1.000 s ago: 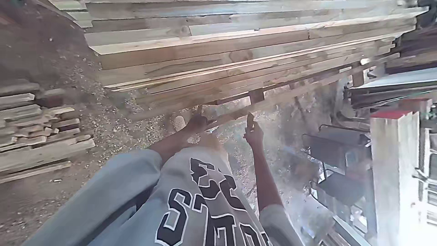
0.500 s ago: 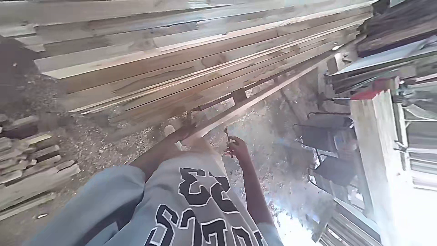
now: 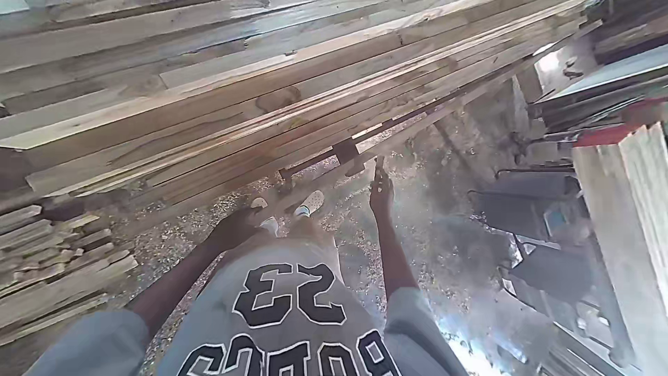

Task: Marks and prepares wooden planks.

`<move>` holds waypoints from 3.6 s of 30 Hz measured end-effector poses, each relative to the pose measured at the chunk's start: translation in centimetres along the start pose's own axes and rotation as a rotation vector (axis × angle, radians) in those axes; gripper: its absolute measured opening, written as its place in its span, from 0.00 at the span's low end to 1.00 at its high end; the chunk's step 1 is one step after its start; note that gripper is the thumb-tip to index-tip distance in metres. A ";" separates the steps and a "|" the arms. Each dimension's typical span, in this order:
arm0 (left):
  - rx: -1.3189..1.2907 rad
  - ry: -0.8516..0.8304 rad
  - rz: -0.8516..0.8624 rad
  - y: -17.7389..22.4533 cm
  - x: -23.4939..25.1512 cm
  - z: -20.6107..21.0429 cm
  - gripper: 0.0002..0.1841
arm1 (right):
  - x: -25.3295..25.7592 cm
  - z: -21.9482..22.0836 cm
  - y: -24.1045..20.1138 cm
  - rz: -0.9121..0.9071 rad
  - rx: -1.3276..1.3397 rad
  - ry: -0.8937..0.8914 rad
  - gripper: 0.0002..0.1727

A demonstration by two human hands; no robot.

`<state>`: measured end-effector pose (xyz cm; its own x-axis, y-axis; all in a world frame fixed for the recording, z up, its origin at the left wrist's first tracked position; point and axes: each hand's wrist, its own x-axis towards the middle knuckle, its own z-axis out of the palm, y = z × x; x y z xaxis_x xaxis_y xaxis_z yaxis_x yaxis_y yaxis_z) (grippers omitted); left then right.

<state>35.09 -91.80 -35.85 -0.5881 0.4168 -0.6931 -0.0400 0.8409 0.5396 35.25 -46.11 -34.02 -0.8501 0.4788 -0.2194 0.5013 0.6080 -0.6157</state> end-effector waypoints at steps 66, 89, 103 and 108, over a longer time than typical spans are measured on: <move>-0.510 0.238 0.259 -8.8 -3.3 1.8 0.18 | -27.9 19.4 -25.0 0.279 -0.618 -0.529 0.26; -1.356 -0.151 -0.189 -9.8 0.9 1.5 0.27 | -31.3 17.9 -23.2 0.180 -0.630 -0.539 0.29; -1.144 -0.295 -0.040 -8.5 2.1 4.5 0.32 | -30.4 16.1 -21.5 0.298 -0.238 -0.429 0.28; -0.455 -0.110 0.170 -6.8 1.6 1.5 0.25 | -27.8 18.5 -19.6 0.005 -0.167 -0.227 0.28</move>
<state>35.60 -96.29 -41.35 -0.5294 0.5891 -0.6105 -0.3141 0.5323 0.7861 46.08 -83.08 -29.85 -0.8523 0.3394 -0.3980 0.5096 0.7106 -0.4851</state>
